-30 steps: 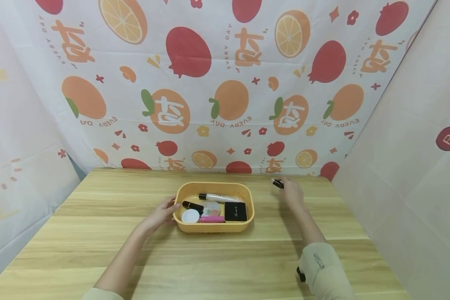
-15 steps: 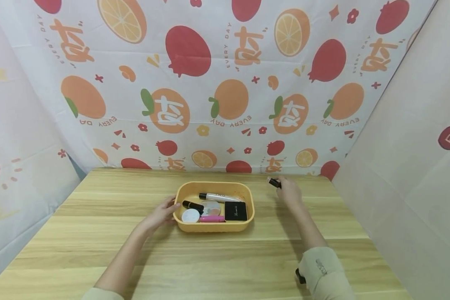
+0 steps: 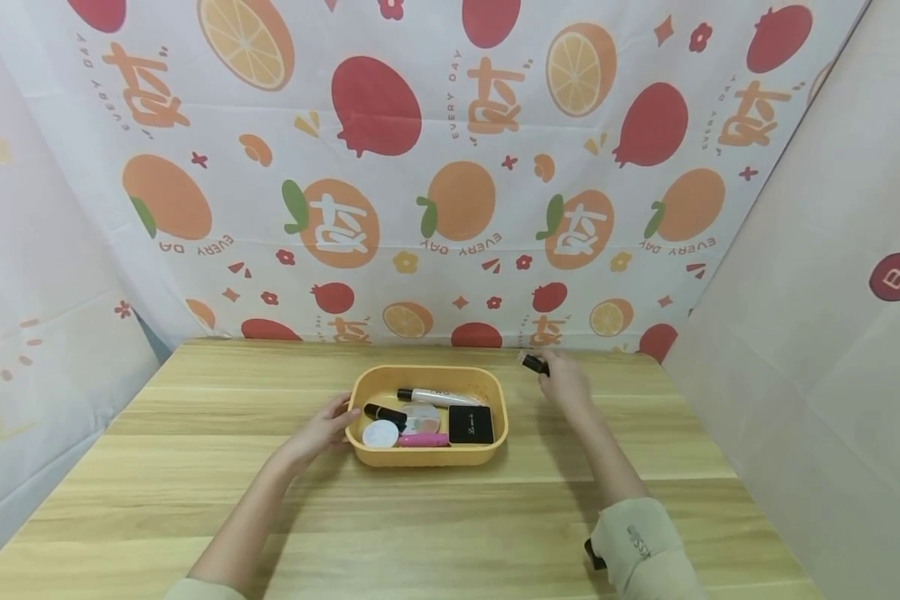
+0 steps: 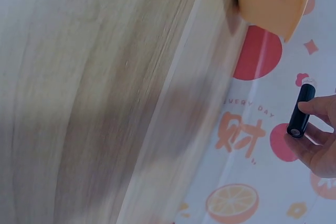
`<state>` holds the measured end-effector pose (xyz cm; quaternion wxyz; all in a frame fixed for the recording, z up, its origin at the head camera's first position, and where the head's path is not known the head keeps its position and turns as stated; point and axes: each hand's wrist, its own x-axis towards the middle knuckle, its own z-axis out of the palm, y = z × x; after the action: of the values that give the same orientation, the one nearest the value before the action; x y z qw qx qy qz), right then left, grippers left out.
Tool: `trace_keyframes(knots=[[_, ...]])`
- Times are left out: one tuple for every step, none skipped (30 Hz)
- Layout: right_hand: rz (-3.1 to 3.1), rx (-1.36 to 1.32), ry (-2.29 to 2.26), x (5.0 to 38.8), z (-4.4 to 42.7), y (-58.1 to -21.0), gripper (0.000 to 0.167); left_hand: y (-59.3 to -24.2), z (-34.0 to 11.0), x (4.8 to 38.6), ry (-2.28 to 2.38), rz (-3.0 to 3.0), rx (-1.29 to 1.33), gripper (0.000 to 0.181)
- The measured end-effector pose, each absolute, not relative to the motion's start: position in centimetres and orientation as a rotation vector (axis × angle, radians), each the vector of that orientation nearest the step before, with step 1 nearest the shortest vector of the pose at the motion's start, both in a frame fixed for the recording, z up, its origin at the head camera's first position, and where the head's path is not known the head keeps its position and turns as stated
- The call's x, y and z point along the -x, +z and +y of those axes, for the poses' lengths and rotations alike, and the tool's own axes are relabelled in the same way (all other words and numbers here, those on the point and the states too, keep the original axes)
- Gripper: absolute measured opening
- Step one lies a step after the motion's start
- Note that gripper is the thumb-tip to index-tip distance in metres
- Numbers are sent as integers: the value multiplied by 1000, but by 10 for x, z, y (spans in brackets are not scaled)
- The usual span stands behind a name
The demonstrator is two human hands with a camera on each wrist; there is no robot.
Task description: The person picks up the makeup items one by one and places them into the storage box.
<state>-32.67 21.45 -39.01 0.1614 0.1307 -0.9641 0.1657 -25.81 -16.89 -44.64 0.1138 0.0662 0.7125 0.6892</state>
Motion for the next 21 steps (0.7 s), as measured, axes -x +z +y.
trace_keyframes(knots=[[-2757,-375,477,326,213,-390,38,-447,-169,258,2024,2086,-186,48],[-2758,-378,477,326,212,-390,38,-446,-169,258,2027,2080,-183,48],[-2758,-382,479,325,212,-389,39,-447,-169,258,2027,2079,-182,48],[-2757,-384,485,325,211,-389,38,-447,-169,258,2029,2078,-179,48],[-2755,-383,490,325,210,-390,38,-446,-169,258,2031,2074,-178,48],[-2751,-385,493,324,210,-390,38,-446,-169,258,2034,2074,-175,48],[-2747,-389,493,324,209,-390,37,-447,-168,259,2035,2072,-175,48],[-2745,-394,494,324,209,-390,37,-447,-169,259,2031,2073,-180,48],[-2744,-399,492,325,209,-390,36,-447,-169,259,2033,2072,-179,48],[-2745,-403,491,325,208,-390,36,-446,-168,259,2038,2068,-173,49],[-2745,-409,486,325,207,-390,36,-446,-168,259,2041,2065,-171,49],[-2746,-412,484,325,206,-390,35,-447,-168,259,2037,2065,-177,49],[-2748,-418,483,325,206,-390,35,-447,-168,259,2039,2060,-176,49],[-2750,-422,483,324,205,-390,35,-447,-168,259,2042,2055,-174,49],[-2752,-425,484,324,204,-390,35,-446,-168,259,2048,2050,-168,50],[-2751,-428,485,324,202,-390,35,-447,-168,259,2049,2049,-167,50],[-2751,-430,489,324,201,-389,35,-447,-168,259,2045,2049,-175,49],[-2752,-431,489,324,201,-389,35,-447,-169,259,2042,2051,-180,49],[-2752,-434,490,324,200,-389,34,-447,-169,260,2047,2050,-177,49],[-2753,-432,490,324,199,-389,34,-447,-169,260,2046,2053,-178,49],[-2755,-431,490,324,198,-389,34,-447,-169,260,2039,2060,-186,48]])
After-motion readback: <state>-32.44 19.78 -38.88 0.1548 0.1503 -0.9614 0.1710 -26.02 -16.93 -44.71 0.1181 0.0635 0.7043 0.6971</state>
